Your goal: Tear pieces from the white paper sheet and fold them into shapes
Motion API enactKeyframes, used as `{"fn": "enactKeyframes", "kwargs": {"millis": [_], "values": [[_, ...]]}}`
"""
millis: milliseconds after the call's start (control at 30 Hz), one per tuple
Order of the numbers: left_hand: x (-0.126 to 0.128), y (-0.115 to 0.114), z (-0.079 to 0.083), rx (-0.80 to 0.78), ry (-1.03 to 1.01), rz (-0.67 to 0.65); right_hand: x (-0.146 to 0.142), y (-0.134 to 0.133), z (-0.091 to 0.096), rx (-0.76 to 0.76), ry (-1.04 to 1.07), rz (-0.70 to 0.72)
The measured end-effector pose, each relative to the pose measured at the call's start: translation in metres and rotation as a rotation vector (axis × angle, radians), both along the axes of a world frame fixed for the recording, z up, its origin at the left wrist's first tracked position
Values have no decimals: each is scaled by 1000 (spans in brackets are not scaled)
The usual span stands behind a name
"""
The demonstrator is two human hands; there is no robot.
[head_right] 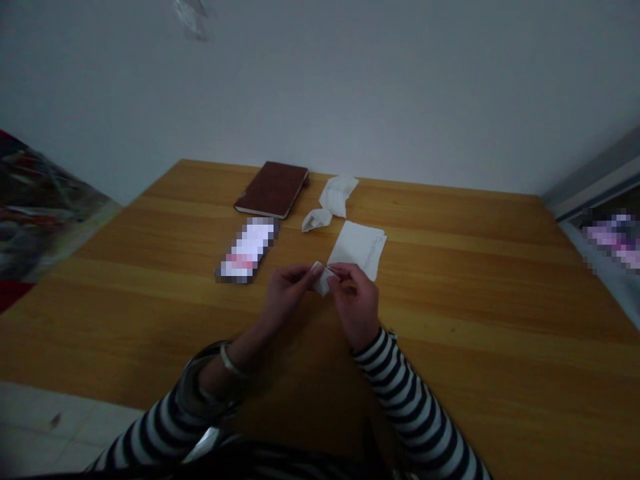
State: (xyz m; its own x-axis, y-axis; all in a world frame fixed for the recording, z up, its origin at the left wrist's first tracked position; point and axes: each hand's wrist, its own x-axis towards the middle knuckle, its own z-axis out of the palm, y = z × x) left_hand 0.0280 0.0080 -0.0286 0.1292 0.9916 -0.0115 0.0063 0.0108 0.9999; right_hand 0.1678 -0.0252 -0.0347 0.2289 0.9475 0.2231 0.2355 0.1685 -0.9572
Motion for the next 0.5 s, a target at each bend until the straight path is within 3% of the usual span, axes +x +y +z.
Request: {"fn": "enactKeyframes", "kwargs": {"millis": [233, 333, 400, 500], "values": [[-2, 5, 4, 13, 20, -96, 20, 10, -1, 6, -101, 156], [-4, 4, 3, 11, 59, -11, 21, 11, -1, 4, -70, 146], [-3, 4, 1, -6, 21, 88, 16, 9, -3, -48, 43, 106], [-1, 4, -2, -46, -90, 187, 7, 7, -6, -159, 214, 159]]}}
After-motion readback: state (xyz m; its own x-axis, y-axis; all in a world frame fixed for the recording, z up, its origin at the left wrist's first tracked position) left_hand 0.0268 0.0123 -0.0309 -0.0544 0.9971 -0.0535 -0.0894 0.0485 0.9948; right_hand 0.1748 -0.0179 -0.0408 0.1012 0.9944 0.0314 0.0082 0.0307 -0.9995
